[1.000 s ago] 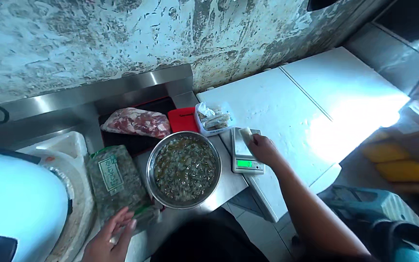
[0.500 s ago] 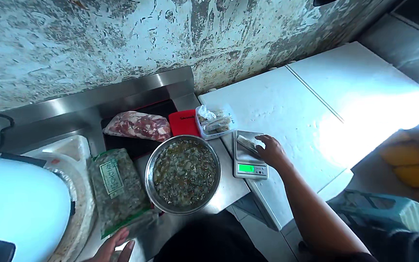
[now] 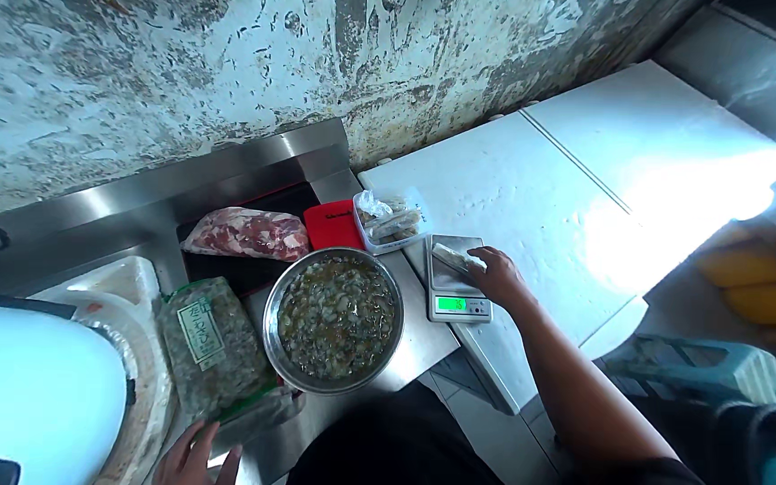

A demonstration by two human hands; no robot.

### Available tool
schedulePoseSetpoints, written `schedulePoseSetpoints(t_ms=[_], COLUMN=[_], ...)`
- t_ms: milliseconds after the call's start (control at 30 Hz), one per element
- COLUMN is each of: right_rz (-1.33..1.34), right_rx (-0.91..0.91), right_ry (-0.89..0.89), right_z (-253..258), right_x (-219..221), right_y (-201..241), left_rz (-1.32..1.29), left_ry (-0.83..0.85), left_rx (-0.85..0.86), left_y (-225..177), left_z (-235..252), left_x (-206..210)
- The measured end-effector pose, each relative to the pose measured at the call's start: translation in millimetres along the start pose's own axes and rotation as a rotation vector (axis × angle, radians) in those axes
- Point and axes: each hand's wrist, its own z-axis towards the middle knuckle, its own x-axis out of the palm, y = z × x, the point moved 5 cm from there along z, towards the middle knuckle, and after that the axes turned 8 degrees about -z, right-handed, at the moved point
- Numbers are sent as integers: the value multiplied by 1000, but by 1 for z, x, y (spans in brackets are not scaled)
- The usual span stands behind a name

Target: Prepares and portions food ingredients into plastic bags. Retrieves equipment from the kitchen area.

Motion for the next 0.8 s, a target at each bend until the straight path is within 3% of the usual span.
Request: schedulePoseSetpoints(t_ms=[533,800], right_rz=[-43,-263], right_rx=[12,42], right_ry=[-3,90], right_z=[1,26], right_x=[7,33], right_y=[-1,6], left_rz=[147,209], left_ry=[25,25], left_rx=[-36,15], left_y=[15,2], left_z=[10,22], left_x=[26,24])
